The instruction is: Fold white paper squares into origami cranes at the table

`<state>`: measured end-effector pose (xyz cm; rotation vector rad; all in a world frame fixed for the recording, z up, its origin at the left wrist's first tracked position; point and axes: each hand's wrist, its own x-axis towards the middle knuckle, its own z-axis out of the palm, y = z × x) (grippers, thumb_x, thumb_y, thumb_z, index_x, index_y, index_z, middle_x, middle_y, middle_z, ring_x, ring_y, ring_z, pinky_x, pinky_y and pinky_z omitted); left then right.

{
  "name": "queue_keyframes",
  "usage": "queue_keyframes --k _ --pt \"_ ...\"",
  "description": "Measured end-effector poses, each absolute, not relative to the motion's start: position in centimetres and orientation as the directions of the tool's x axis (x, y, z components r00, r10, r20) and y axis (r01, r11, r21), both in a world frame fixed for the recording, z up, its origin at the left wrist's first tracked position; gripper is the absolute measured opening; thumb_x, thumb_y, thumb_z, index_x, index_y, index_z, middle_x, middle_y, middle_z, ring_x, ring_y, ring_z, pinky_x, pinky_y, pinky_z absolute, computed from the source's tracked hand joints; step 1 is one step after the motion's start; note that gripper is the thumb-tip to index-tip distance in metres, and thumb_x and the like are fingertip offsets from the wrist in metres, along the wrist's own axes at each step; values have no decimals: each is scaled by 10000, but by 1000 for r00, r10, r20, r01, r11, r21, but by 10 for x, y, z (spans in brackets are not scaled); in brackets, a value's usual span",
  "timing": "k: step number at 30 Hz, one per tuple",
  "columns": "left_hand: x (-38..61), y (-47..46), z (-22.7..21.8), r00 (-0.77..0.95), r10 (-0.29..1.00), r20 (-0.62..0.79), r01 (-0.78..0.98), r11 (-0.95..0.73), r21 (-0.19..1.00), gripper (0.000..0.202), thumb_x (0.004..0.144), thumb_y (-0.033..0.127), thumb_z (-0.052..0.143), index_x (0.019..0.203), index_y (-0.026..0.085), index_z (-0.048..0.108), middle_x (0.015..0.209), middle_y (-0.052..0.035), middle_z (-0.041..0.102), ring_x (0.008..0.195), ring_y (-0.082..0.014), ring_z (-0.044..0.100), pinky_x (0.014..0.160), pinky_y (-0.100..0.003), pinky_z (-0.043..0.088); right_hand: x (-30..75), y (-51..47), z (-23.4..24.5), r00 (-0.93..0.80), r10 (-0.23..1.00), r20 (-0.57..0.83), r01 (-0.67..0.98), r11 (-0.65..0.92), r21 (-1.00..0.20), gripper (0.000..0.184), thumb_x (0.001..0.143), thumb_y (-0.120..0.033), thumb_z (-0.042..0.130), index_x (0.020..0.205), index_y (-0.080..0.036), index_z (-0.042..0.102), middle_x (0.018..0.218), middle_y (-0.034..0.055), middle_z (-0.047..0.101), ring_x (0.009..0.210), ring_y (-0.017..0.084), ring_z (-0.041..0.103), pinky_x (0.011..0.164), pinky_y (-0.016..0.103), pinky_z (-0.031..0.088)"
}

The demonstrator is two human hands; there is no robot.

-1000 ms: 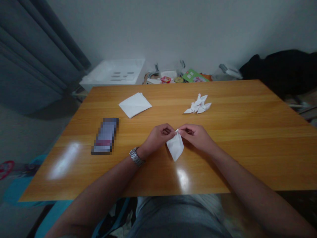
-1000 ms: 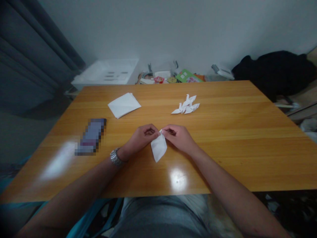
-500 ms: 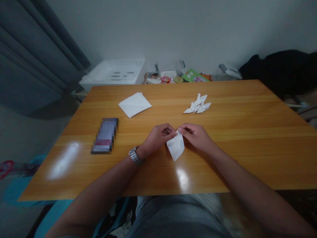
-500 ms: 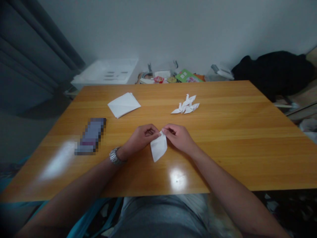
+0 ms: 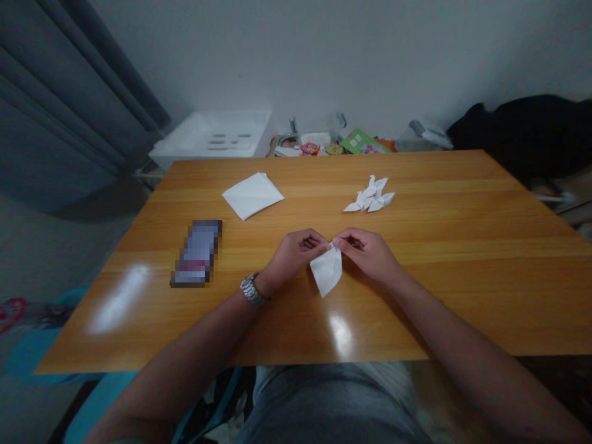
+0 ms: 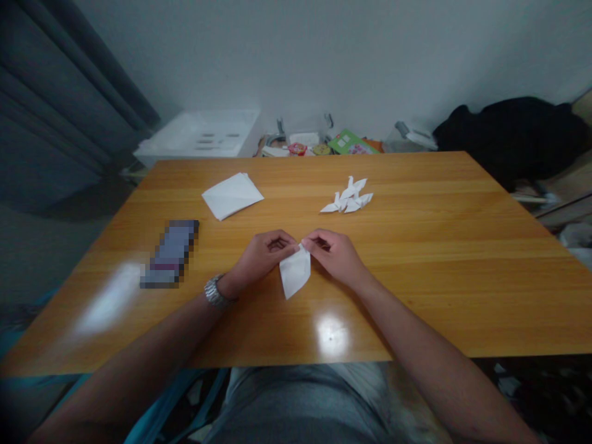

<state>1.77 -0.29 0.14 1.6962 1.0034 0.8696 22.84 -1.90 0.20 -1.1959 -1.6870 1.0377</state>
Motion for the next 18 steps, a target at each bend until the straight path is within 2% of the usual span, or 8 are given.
queue_keyframes --k 7,18 --pt "16 -1 -1 399 915 57 191 -144 971 331 897 477 679 864 148 705 861 -55 735 780 -152 651 708 -254 512 236 -13 0 -32 977 210 235 212 -949 244 905 -456 679 870 -216 712 860 41 731 802 209 665 757 337 529" --pt "13 -1 3 379 924 52 217 -144 965 311 883 448 703 805 147 710 800 -44 720 718 -137 613 652 -241 476 237 -12 -3 -61 981 184 215 193 -957 244 902 -451 687 872 -209 701 869 48 728 805 203 673 767 341 542"
